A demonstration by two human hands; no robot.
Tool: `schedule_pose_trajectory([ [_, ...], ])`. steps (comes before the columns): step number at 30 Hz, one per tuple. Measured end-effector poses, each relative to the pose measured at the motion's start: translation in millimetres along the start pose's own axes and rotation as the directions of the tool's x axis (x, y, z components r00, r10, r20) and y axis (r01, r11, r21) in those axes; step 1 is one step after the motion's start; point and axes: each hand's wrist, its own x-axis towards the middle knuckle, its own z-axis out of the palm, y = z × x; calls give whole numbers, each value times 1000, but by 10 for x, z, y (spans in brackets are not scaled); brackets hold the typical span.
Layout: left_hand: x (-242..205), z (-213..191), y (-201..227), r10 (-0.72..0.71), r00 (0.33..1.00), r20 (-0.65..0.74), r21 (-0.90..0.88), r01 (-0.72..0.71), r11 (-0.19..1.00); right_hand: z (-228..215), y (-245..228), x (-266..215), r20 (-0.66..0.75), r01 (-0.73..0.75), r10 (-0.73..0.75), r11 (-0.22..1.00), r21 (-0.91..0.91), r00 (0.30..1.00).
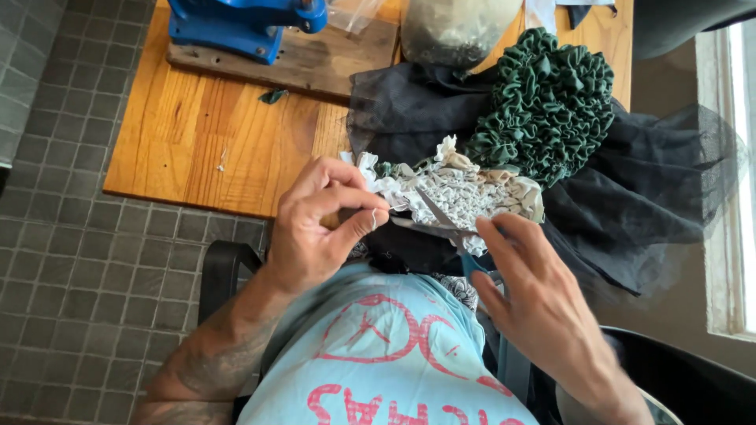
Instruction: Trimming lace with scissors and arranging it on fabric
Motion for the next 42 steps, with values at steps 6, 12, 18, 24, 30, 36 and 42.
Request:
schedule_pose_trajectory([
  [6, -116, 72, 52, 204, 979, 5, 113, -203, 973, 162, -134, 232, -15, 140, -146, 966, -216, 989],
  [12, -127, 48, 119, 245, 969, 18, 123, -245, 962, 217, -130, 197, 48, 154, -147, 966, -206, 988],
  [18, -129, -120, -111, 93, 985, -143, -87, -106, 991, 4, 23, 152, -155, 18, -12, 999, 39, 988],
  [24, -84, -298, -546, -102, 988, -112, 344, 135, 929, -309, 225, 206, -186, -276, 381, 863, 423, 906],
  [30, 285, 87, -306, 95, 989, 116, 242, -121, 963, -54, 483, 316, -218, -175, 236, 948, 265, 947],
  [36, 536, 447, -451, -100, 940, 327, 385, -36, 922, 9, 484, 451, -214, -218, 332, 879, 424, 919],
  [42, 901, 602, -514, -400, 800, 448, 208, 342, 917, -140, 535, 407, 42, -224, 320, 556, 801, 946],
])
